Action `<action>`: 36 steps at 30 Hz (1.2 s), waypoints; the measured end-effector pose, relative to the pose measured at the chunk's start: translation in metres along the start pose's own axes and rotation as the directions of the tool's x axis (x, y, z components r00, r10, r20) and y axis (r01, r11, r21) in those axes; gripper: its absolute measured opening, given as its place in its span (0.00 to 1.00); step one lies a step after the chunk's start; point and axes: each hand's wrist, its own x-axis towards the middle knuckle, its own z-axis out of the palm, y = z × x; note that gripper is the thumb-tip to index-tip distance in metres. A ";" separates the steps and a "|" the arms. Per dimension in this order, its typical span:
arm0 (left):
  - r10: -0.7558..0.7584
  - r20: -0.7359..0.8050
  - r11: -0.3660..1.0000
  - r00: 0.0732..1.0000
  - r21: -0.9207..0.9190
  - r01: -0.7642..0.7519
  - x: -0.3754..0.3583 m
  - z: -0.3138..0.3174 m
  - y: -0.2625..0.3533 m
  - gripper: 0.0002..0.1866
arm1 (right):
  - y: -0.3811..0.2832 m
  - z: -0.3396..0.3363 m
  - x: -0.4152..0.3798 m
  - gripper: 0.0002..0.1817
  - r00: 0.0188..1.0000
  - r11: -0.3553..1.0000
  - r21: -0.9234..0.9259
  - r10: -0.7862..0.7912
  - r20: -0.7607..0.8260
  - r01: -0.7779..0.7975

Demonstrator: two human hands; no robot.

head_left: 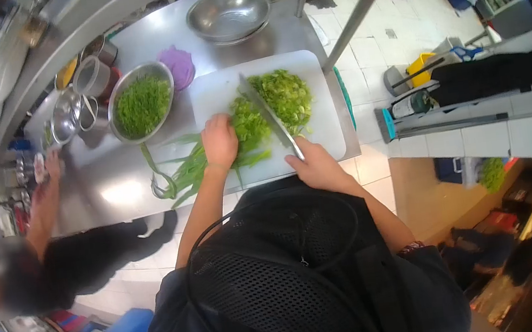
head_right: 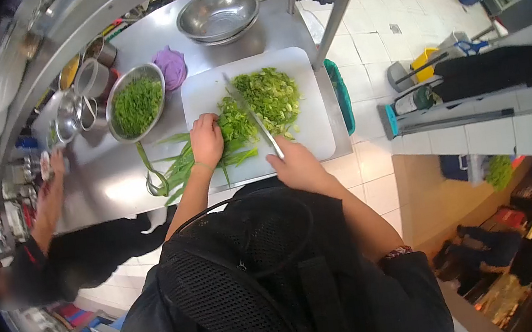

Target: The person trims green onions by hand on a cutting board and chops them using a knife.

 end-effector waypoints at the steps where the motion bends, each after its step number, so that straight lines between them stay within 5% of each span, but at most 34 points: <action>1: -0.050 -0.033 0.998 0.998 -0.032 0.049 -0.008 0.003 0.003 0.06 | -0.016 0.006 0.007 0.17 0.999 0.998 -0.054 -0.010 0.039 0.012; 3: 0.009 -0.080 0.998 0.997 0.056 -0.004 -0.010 0.004 0.005 0.07 | -0.042 0.021 0.014 0.19 0.984 0.957 -0.290 0.051 0.171 0.001; 9: 0.024 -0.066 0.995 0.998 0.098 -0.017 -0.013 0.007 0.002 0.09 | -0.045 0.040 0.009 0.17 0.952 0.855 -0.519 0.171 0.252 -0.016; 12: 0.022 -0.066 0.994 0.998 0.105 -0.015 -0.012 0.007 0.003 0.08 | 0.010 0.067 0.039 0.16 0.982 0.889 -0.456 0.046 0.183 0.043; 15: 0.018 -0.080 0.996 0.997 0.087 -0.011 -0.013 0.006 0.002 0.08 | -0.028 0.045 0.062 0.16 0.978 0.888 -0.446 -0.016 0.209 0.110; 20: -0.001 -0.059 0.995 0.998 0.095 0.006 -0.012 0.007 0.004 0.07 | -0.042 0.047 0.025 0.17 0.963 0.876 -0.483 0.138 0.232 -0.009; 22: 0.008 -0.066 0.993 0.998 0.114 0.000 -0.009 0.007 0.004 0.07 | 0.018 0.073 0.052 0.17 0.988 0.904 -0.428 0.040 0.146 0.027; 25: 0.007 -0.034 0.996 0.999 0.093 -0.004 -0.014 0.008 0.000 0.08 | -0.030 0.046 0.074 0.17 0.975 0.901 -0.421 -0.008 0.223 0.103; 26: 0.008 -0.037 0.996 0.999 0.087 -0.005 -0.012 0.009 0.000 0.08 | -0.052 0.033 0.066 0.17 0.964 0.903 -0.428 0.084 0.254 0.034; 30: -0.033 -0.019 0.997 0.999 0.076 0.035 -0.012 0.009 -0.001 0.09 | -0.016 0.056 0.036 0.18 0.955 0.912 -0.406 0.169 0.243 -0.059; 33: -0.052 0.035 0.986 0.998 0.159 0.046 -0.010 0.004 -0.002 0.11 | 0.005 0.072 0.068 0.22 0.981 0.938 -0.347 0.056 0.186 0.012; 36: -0.022 -0.070 0.998 0.997 0.055 0.026 -0.012 0.007 0.001 0.11 | -0.058 0.026 0.069 0.22 0.923 0.935 -0.348 0.186 0.337 -0.061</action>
